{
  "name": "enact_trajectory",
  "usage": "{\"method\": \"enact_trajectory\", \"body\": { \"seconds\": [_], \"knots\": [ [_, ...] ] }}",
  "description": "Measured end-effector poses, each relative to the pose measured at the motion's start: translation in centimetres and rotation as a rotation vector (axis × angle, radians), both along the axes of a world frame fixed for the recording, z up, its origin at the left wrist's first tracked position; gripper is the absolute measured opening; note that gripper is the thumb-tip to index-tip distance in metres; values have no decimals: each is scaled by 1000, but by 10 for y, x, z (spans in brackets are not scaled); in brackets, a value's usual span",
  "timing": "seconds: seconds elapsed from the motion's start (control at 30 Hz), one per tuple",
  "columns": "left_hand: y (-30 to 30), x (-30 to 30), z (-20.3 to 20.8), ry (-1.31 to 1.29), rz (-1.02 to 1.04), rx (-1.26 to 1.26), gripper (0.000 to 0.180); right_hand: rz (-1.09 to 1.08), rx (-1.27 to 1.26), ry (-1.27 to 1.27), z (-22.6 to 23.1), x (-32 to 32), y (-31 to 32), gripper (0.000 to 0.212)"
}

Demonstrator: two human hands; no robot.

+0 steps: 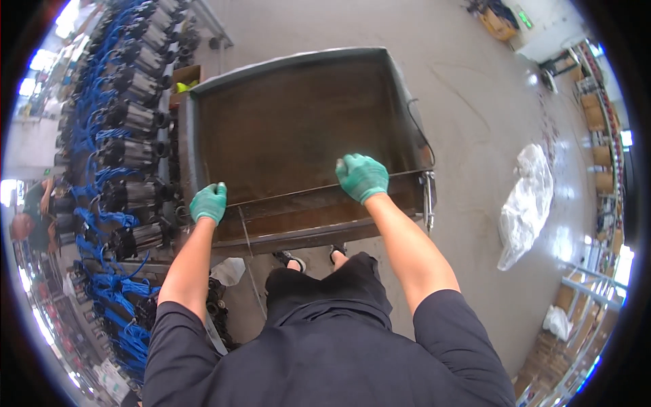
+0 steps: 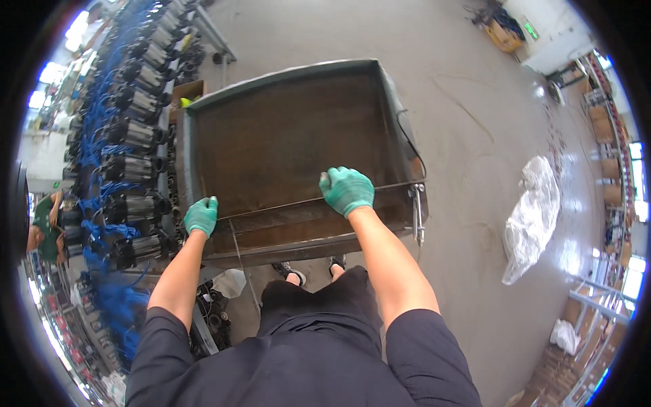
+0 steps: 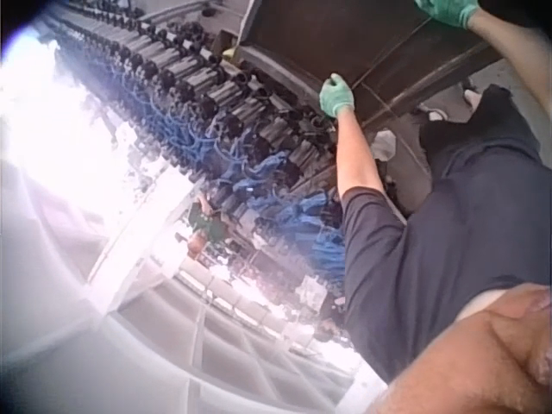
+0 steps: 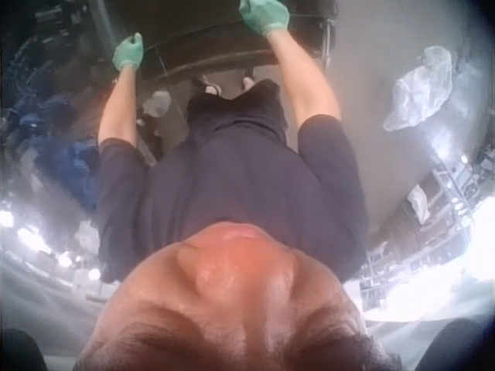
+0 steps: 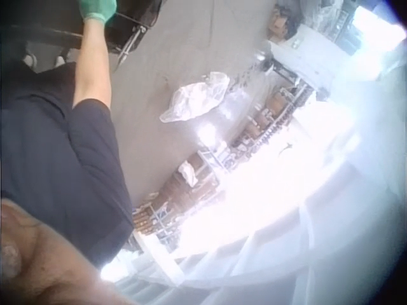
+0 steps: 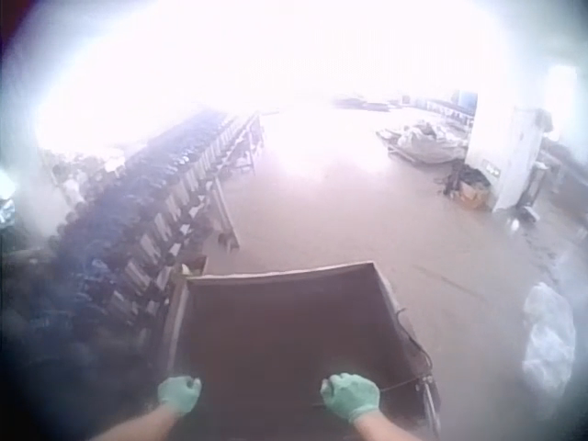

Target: The person, wearing green gloves, repeatedly picks up a silver cylindrical motor component, dips it into a tank of water, and then retrieves a coiled blue cable from a nearby row of similar motors to attach it to the component.

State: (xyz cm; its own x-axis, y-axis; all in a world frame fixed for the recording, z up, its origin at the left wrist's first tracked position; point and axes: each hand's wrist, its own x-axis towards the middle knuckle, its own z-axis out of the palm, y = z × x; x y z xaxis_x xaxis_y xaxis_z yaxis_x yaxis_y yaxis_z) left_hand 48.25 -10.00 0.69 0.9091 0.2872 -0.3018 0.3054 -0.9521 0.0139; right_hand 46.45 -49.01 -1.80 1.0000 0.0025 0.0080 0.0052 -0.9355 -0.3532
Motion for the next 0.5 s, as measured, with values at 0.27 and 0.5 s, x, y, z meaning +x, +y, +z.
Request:
{"method": "enact_trajectory", "body": {
  "seconds": [0.27,0.5],
  "knots": [
    [20,-89,10,-690,155,-829,20,41,-77,2,3,-2,1,40],
    [47,-296,102,-828,500,-633,18,55,-132,-49,-15,-3,-2,38]
  ]
}}
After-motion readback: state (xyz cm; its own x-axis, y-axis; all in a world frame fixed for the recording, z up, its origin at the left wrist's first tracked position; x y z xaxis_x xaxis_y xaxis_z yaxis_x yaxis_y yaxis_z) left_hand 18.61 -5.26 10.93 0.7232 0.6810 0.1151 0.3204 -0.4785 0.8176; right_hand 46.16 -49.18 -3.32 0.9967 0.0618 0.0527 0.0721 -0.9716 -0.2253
